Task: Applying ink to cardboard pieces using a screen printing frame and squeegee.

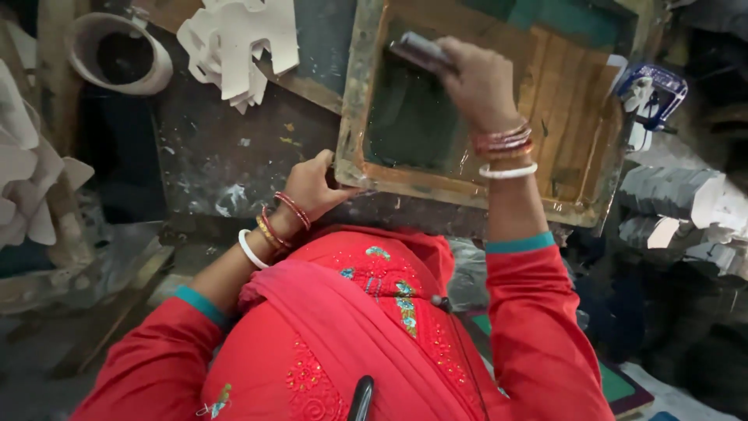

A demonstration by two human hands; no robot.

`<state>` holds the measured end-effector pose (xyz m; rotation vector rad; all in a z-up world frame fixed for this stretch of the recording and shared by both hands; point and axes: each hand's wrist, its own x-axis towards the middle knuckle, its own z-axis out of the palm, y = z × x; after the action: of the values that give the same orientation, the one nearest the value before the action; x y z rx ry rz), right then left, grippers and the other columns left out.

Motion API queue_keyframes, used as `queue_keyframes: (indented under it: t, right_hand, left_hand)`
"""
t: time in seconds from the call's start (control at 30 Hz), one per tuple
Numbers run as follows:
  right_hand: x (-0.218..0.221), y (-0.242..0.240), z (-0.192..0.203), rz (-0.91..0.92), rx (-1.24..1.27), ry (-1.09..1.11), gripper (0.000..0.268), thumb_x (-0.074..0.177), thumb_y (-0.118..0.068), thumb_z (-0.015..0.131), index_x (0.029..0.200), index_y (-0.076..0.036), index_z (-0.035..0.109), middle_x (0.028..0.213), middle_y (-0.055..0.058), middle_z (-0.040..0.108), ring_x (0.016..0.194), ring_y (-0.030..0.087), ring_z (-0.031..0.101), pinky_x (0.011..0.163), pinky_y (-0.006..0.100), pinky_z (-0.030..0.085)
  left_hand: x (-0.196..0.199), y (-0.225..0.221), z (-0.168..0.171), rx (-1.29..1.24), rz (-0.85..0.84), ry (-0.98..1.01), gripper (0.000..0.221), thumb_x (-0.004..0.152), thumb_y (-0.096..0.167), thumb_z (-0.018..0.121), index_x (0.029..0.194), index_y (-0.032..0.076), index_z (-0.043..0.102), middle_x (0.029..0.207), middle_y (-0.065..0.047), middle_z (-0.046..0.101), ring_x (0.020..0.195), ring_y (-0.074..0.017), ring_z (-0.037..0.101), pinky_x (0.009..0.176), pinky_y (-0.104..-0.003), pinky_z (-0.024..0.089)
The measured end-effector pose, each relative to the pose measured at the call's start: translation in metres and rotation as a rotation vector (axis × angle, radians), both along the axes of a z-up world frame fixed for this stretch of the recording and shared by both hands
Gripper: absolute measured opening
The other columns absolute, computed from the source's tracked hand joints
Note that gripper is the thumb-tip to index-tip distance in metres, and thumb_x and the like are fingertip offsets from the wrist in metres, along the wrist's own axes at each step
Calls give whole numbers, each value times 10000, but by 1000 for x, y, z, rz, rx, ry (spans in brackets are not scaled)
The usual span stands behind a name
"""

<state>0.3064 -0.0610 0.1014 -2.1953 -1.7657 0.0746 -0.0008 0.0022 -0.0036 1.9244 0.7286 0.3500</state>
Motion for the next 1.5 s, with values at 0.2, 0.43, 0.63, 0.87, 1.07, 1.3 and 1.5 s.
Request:
queue_keyframes:
  t: [0.2,0.43,0.63,0.87,1.07,1.3,1.5]
  right_hand:
    - [-40,-40,-47,-119,-2,-91,229,980,-119,716,1183,-215,762,1102,47,755,926,273,724,751,407,578]
    - [-122,-100,-19,-35,66,24,423,807,-80,717,1215,-189,735,1187,77,732,979,292,724,813,388,582]
    - [-50,-58,-23,21,-65,198,138,936,-122,711,1055,-191,705,1221,16,775,995,235,739,806,344,590]
    - [1,10,-36,18,-40,-20,286,970,-232,754,1255,-207,744,1163,62,744,978,301,714,769,426,556]
    - [-41,-14,-42,-12,40,-8,409,872,-115,754,1273,-193,739,1262,57,716,1097,296,707,864,408,571]
    - [-95,-53,-39,-48,23,49,470,821,-51,733,1270,-190,731,1278,83,709,1195,305,686,975,408,566]
    - [-128,-82,-38,-77,18,71,496,805,-60,731,1286,-183,728,1296,105,703,1205,327,676,995,421,551]
  left_hand:
    - [0,1,-4,-57,0,-11,504,738,403,892,932,23,624,803,-195,717,782,-344,752,662,-409,575]
    - [1,4,-2,-57,8,-25,501,748,407,894,934,19,638,830,-208,726,816,-350,759,682,-400,584]
    - [16,25,-10,161,-186,337,674,684,567,907,958,0,665,876,-263,716,858,-446,699,735,-498,569]
    - [23,40,24,276,-349,621,732,631,735,825,935,74,748,885,-201,740,872,-396,729,740,-488,583]
    - [25,43,8,312,-365,646,720,612,765,807,878,98,756,836,-177,746,835,-370,738,699,-481,588]
    - [26,43,9,328,-383,633,708,621,773,800,844,102,760,808,-173,743,806,-363,742,678,-471,589]
    - [26,41,20,351,-371,653,707,595,768,813,877,122,760,806,-171,749,800,-355,748,687,-467,592]
